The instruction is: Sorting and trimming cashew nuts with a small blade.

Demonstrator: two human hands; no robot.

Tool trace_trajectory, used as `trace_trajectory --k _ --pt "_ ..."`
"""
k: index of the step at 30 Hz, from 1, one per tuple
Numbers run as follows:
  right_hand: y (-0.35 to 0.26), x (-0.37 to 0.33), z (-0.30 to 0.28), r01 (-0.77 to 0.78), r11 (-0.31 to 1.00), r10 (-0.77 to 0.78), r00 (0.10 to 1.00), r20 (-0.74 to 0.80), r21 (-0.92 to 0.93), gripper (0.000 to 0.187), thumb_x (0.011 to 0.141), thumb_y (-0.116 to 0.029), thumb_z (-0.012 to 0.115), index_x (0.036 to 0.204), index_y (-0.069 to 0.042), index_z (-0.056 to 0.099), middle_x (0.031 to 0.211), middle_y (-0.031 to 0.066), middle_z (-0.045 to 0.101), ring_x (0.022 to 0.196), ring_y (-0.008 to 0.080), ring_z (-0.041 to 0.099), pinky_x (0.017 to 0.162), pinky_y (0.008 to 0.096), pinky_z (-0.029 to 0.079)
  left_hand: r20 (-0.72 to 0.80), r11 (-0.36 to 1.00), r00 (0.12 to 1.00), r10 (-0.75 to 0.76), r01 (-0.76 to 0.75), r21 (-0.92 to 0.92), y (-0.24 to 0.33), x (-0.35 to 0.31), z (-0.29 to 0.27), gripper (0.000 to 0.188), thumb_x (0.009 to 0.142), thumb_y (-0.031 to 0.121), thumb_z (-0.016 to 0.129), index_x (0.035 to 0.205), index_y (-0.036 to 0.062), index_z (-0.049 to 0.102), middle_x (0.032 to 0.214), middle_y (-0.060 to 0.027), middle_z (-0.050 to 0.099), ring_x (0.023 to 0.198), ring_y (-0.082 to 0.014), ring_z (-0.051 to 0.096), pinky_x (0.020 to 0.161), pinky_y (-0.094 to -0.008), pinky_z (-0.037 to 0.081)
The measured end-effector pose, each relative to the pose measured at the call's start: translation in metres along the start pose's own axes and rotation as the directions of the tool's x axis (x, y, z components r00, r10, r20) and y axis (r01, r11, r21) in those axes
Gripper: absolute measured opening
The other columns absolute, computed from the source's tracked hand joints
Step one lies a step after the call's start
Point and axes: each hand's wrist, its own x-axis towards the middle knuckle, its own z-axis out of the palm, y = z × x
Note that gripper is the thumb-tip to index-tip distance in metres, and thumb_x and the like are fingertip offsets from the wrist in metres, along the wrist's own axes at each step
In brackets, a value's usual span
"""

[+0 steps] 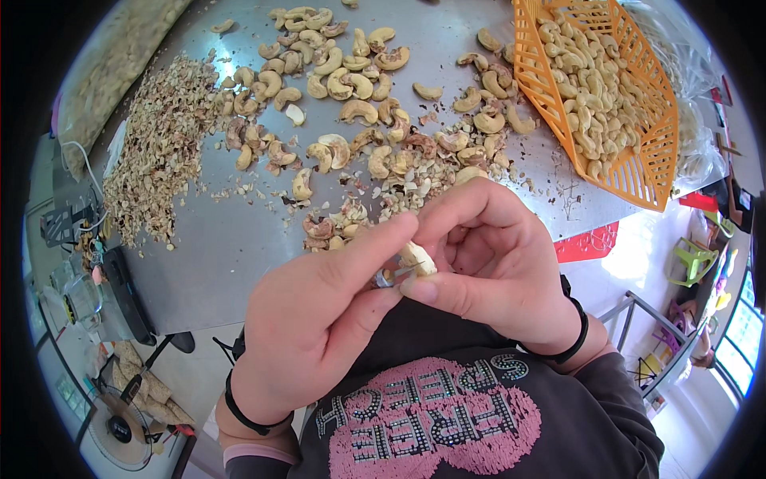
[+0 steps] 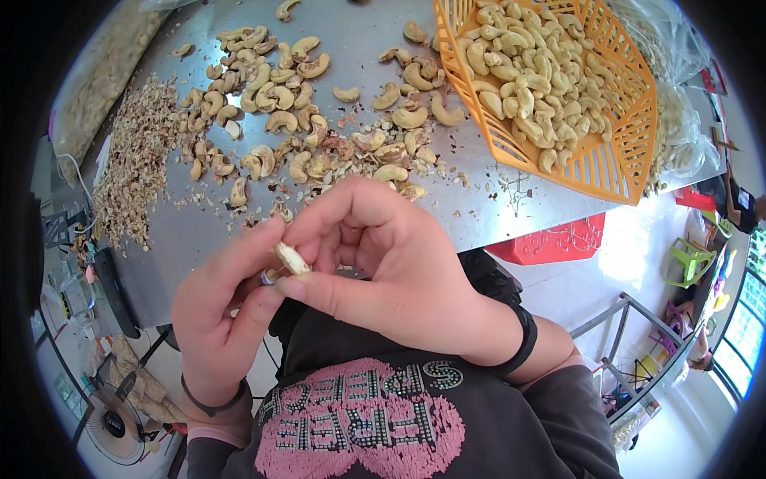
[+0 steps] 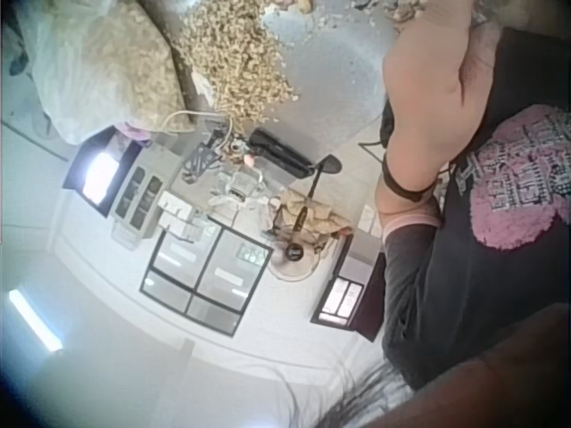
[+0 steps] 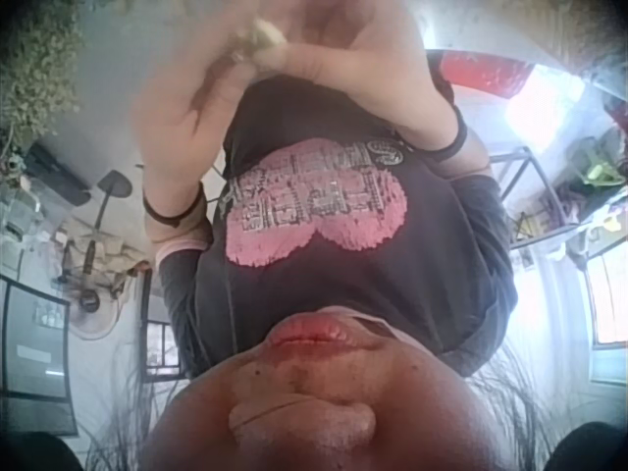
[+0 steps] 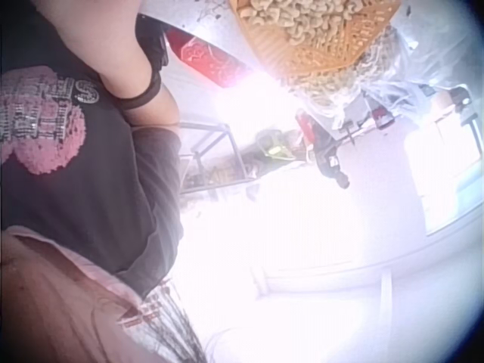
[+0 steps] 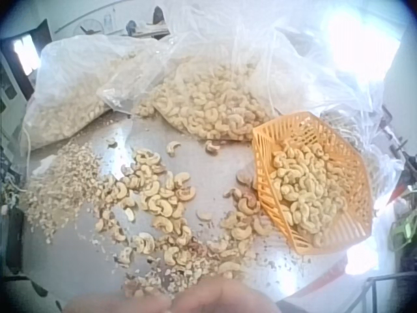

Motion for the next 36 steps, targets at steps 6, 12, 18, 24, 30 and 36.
trace_trajectory --k 6,12,18,24,30,36 --pt "-0.001 0.000 0.003 -0.024 0.999 0.024 1.000 -0.014 0.034 0.026 0.068 0.008 0.062 0.088 0.000 0.047 0.087 0.0067 0.051 0.077 0.0096 0.050 0.067 0.0213 0.041 -0.059 0.993 0.998 0.014 -0.007 0.122 0.000 0.000 -0.002 0.030 0.075 0.000 0.052 0.105 0.0044 0.055 0.084 -0.0111 0.060 0.069 -0.0204 0.058 0.062 -0.0254 0.045" --pt "-0.002 0.001 0.001 -0.028 0.998 0.027 1.000 0.009 0.060 0.023 0.072 0.004 0.060 0.090 -0.001 0.046 0.085 0.0031 0.052 0.078 0.0073 0.050 0.069 0.0199 0.042 -0.068 0.975 0.985 -0.159 0.146 -0.165 0.005 -0.001 0.000 0.030 0.077 0.001 0.052 0.107 0.0034 0.054 0.084 -0.0102 0.060 0.070 -0.0173 0.059 0.062 -0.0244 0.045" --pt "0.001 0.001 -0.001 0.049 0.998 -0.050 0.999 -0.016 -0.034 0.023 0.071 0.002 0.061 0.088 -0.001 0.047 0.083 0.0029 0.052 0.076 0.0072 0.050 0.067 0.0207 0.042 -0.058 0.992 0.993 -0.103 0.098 -0.084 0.004 -0.001 0.002 0.036 0.074 0.004 0.056 0.110 0.0049 0.051 0.084 -0.0102 0.060 0.068 -0.0185 0.059 0.060 -0.0249 0.045" --pt "0.001 0.000 0.001 0.103 0.987 -0.109 0.993 -0.039 -0.125 0.021 0.071 0.002 0.061 0.088 -0.001 0.048 0.083 0.0024 0.053 0.074 0.0066 0.049 0.065 0.0198 0.041 -0.097 1.000 0.995 0.013 -0.011 0.013 -0.002 -0.002 0.008 0.039 0.071 0.003 0.059 0.109 0.0064 0.052 0.084 -0.0103 0.060 0.066 -0.0212 0.058 0.058 -0.0270 0.045" --pt "0.000 -0.002 0.002 0.242 0.920 -0.249 0.968 0.015 -0.308 0.023 0.070 0.005 0.061 0.089 0.000 0.049 0.086 0.0059 0.051 0.072 0.0081 0.048 0.063 0.0201 0.040 -0.061 0.991 0.993 0.106 -0.100 0.091 -0.002 0.003 0.002 0.037 0.068 0.000 0.060 0.104 0.0056 0.056 0.082 -0.0093 0.060 0.065 -0.0205 0.058 0.056 -0.0262 0.044" --pt "0.001 -0.003 0.002 0.273 0.884 -0.271 0.961 0.061 -0.379 0.027 0.067 0.006 0.063 0.088 -0.002 0.048 0.088 0.0080 0.051 0.071 0.0087 0.047 0.063 0.0211 0.039 -0.113 0.975 0.978 0.175 -0.156 0.157 -0.007 0.001 0.003 0.033 0.069 0.000 0.059 0.101 0.0046 0.058 0.081 -0.0088 0.060 0.068 -0.0192 0.058 0.058 -0.0250 0.044"
